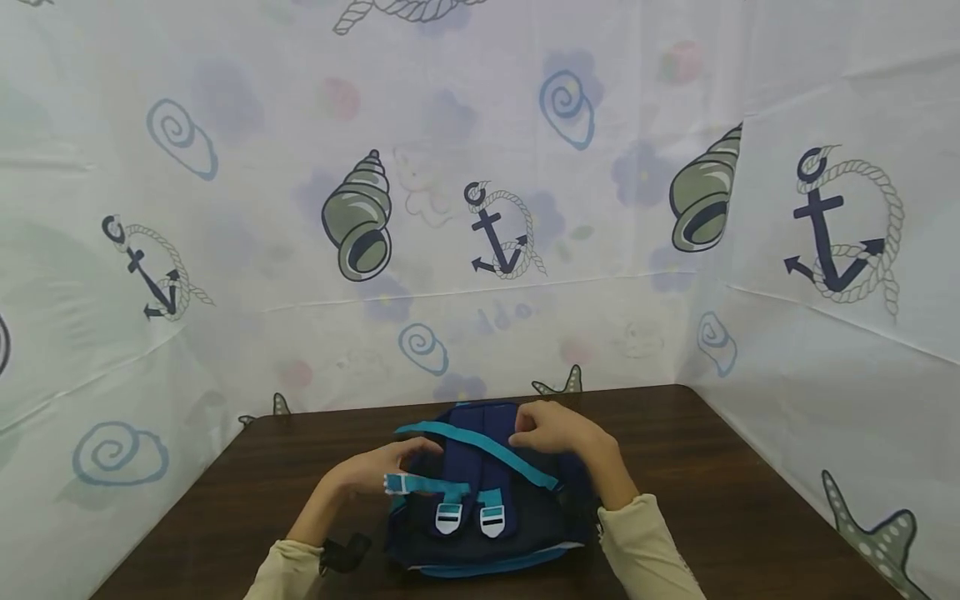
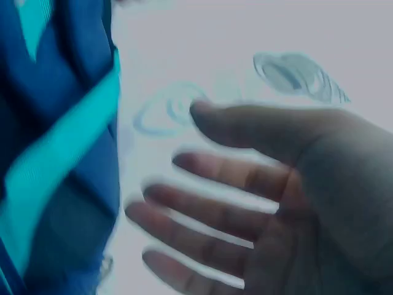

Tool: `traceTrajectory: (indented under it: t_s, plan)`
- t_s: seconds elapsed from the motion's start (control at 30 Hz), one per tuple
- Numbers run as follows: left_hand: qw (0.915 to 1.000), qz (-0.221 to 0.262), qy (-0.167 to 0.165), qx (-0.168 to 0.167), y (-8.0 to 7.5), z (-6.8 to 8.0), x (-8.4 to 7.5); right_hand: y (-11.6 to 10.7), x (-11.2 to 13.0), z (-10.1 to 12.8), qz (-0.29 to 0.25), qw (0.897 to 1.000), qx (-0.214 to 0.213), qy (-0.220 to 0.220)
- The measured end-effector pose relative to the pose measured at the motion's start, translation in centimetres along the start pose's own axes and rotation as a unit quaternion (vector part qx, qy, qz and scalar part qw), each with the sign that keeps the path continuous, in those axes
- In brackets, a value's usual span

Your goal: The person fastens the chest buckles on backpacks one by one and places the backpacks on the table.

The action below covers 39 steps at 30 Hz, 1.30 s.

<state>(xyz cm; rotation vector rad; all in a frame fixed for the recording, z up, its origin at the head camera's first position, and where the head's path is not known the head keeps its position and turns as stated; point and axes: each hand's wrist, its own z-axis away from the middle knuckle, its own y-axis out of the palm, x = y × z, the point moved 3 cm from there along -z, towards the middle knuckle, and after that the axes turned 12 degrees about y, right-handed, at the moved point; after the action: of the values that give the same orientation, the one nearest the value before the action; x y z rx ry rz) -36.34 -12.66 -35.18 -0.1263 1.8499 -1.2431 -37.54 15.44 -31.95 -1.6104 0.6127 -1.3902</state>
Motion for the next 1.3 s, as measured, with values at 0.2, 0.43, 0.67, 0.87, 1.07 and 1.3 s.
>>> traceTrajectory:
  t_s: [0.2,0.43,0.67,0.87,1.07,1.3]
  plan:
    - [0.9949,0.029,0.043,0.087,1.6,-0.7,-2.0,2.8,1.5,-0.4,-0.004,0.993,0.113,-0.040]
    - [0.9812,-0.105,0.043,0.156,4.1,-0.8,-4.4,4.2,1.9,-0.5,0.012,0.989,0.139,-0.050]
    - [0.9842,-0.111,0.099,0.096,4.2,-1.3,-4.7,6.1,2.9,-1.2,0.013,0.985,0.143,-0.094]
    - [0.9884,0.084,0.127,-0.006,1.4,-1.4,-3.9,6.6,3.1,-1.7,0.017,0.991,0.115,-0.061]
    - [0.9758,0.149,0.105,-0.121,0.0,-1.6,-3.2,6.8,3.2,-1.6,0.049,0.994,0.091,-0.029]
    - [0.9655,0.157,0.054,-0.201,0.4,-1.6,-3.1,8.2,3.4,-2.6,0.051,0.994,0.068,-0.067]
